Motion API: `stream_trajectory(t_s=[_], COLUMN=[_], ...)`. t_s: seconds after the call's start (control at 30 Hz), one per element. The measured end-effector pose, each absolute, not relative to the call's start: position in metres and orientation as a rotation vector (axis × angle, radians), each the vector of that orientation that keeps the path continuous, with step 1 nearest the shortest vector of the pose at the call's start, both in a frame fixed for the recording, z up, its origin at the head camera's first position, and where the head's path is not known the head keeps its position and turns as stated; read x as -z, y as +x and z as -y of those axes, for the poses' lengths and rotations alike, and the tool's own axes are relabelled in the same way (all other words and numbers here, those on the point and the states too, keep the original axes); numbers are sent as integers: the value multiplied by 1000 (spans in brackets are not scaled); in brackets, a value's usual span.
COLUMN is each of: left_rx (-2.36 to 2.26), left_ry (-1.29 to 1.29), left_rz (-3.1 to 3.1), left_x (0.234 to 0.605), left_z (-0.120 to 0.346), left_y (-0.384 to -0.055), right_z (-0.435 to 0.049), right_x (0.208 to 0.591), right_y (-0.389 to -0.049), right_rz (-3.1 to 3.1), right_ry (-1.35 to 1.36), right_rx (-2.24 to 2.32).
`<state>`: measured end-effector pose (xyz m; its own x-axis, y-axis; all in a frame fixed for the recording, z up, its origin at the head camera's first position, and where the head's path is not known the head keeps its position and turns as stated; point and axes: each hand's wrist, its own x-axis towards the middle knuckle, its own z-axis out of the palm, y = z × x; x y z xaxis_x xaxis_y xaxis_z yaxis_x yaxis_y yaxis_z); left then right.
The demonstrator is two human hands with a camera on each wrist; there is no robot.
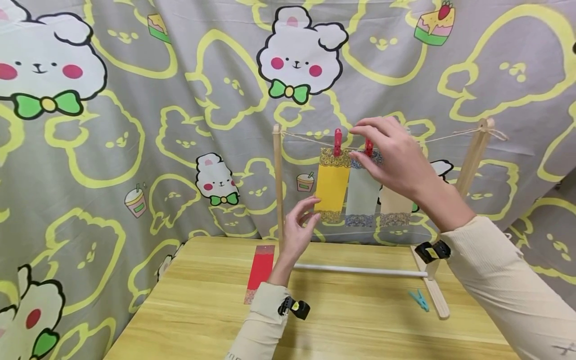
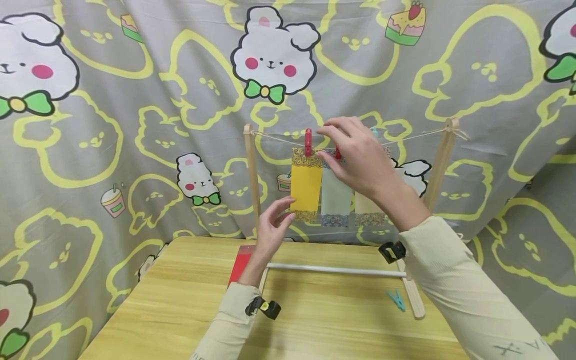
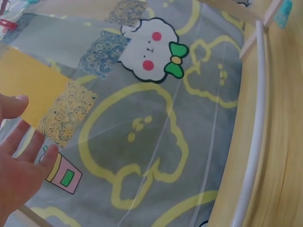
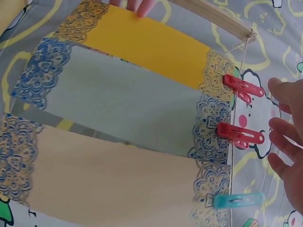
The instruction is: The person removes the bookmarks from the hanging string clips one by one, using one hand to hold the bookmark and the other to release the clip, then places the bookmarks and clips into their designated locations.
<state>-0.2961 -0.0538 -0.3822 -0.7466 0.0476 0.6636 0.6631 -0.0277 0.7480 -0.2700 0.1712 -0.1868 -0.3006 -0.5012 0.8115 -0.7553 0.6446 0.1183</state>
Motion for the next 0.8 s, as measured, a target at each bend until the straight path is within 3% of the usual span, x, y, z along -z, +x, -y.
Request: stream_trajectory(t_s=[0.3, 0.63, 0.8], left_rx=[1857, 1810, 1766], left_ry=[-780, -766, -766], left_rz=[1765, 1818, 1861], left_x=[382, 363, 371], left_z=[46, 47, 47], left_y=[-298, -278, -287], right_z=[-161, -150, -147], right_x=[174, 165, 158], right_y=[-283, -296, -298], right_rz=[2059, 2252, 2305], right_ry=[1001, 955, 984], right_rx=[-339, -432, -471])
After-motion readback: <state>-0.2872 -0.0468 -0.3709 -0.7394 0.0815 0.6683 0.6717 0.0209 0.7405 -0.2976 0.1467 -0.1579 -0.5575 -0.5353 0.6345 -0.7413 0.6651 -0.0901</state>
